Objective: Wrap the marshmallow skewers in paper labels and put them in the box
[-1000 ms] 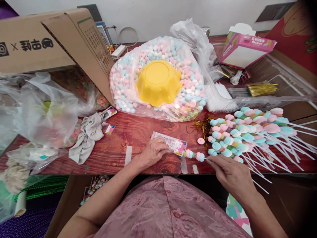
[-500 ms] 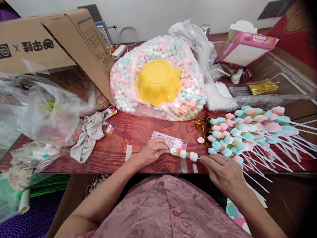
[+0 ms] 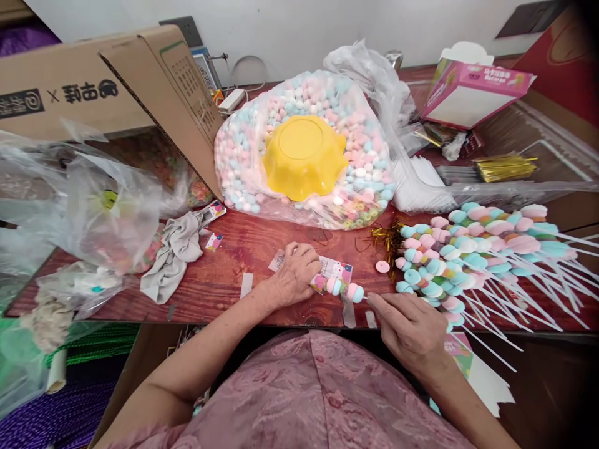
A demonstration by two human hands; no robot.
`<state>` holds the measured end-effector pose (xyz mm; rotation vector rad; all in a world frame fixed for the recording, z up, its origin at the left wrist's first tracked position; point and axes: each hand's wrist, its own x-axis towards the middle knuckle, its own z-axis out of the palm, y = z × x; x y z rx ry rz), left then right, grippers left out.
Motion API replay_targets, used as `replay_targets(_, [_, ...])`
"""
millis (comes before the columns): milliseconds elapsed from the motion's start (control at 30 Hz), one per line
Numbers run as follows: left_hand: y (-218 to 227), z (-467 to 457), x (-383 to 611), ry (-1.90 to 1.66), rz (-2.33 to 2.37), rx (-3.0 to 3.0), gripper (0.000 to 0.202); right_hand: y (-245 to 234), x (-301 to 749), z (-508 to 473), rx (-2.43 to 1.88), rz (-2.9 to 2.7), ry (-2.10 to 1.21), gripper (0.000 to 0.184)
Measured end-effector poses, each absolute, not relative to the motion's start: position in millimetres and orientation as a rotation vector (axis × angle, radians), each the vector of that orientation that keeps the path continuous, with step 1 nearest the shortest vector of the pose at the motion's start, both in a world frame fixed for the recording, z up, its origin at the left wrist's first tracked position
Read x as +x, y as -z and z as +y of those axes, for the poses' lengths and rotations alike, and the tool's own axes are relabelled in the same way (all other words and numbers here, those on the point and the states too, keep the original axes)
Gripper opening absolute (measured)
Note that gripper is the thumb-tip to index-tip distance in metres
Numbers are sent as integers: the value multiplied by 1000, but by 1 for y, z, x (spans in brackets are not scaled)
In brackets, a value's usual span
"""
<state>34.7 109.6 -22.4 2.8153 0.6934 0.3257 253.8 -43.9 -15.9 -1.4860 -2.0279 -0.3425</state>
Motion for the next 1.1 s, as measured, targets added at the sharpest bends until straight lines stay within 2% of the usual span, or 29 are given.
replay_targets(300, [26,93,34,-126,960,2780,8,10,213,-25,-1515,-2033,205,25])
replay_targets(467, [21,89,29,-62,958,2801,21,5,222,-9,-1608,-2106,34,25])
replay_targets(833, [10,85,27,18,990,2650,42,-8,229,-1,-1347,-2250,366,25])
replay_targets(1100, [9,82,37,51,978,2597,19,2,200,-5,-1393,-2259,304,23])
